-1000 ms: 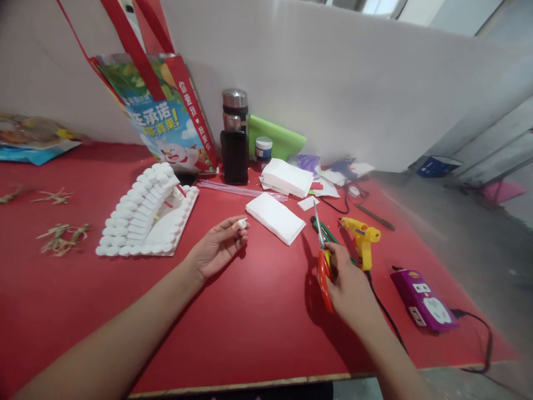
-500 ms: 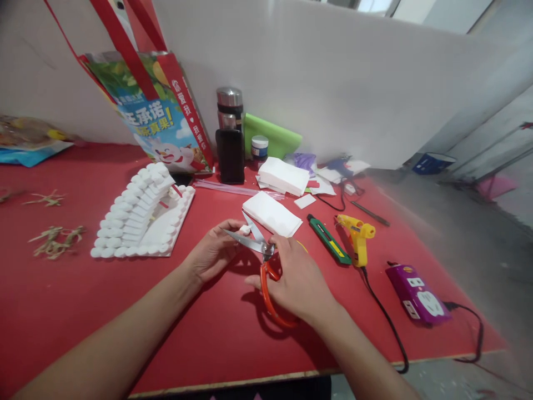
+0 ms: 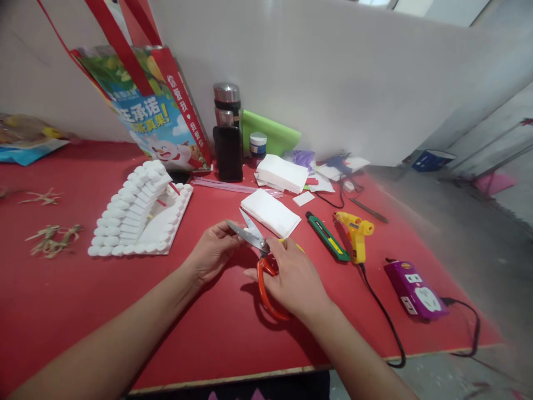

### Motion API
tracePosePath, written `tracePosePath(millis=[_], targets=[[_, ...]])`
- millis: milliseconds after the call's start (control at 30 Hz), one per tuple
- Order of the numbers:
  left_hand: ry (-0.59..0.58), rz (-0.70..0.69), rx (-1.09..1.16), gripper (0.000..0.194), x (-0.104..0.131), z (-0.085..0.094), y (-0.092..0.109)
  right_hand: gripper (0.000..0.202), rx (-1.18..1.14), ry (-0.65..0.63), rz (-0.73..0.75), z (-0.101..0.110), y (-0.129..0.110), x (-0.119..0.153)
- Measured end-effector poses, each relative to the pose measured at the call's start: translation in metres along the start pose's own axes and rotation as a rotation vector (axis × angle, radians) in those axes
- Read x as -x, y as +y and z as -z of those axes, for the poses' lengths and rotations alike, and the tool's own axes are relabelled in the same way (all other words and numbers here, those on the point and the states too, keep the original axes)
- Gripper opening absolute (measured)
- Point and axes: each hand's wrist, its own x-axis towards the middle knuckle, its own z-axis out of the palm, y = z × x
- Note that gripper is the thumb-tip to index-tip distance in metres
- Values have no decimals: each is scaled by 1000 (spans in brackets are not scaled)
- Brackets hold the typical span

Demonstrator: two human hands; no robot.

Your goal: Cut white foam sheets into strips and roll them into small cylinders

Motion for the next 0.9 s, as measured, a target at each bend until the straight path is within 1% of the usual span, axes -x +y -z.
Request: tracePosePath(millis=[200,300,400,500,567,633,667,733,800,900], targets=[[17,-7,-24,29,1,1,0,37,-5,53,39,-3,2,1],[4,7,-17,28,1,0,1,35,9,52,39,-3,2,3],[-13,18,-14,29,1,-1,1,36,11,70,41,-4,4,6],[-28,24,5,31,0,-1,1,36,-27,92,37,-3,6,8],[-43,67,9,33,0,0,1,34,-88,85,19,2,9,10],[-58,117,8,35,0,2,2,33,-104,77,-53,11,14,13],[-64,130,14,36,0,3,2,34,-71,74,-113,17,18,15],[-73,129,44,37,-1,5,2,38,90,53,-255,29,28,17],[-83,119,81,35,-2,5,3,41,277,-9,-379,37,38,18],[-99,119,113,33,-3,4,4,40,441,-84,-475,38,52,15]])
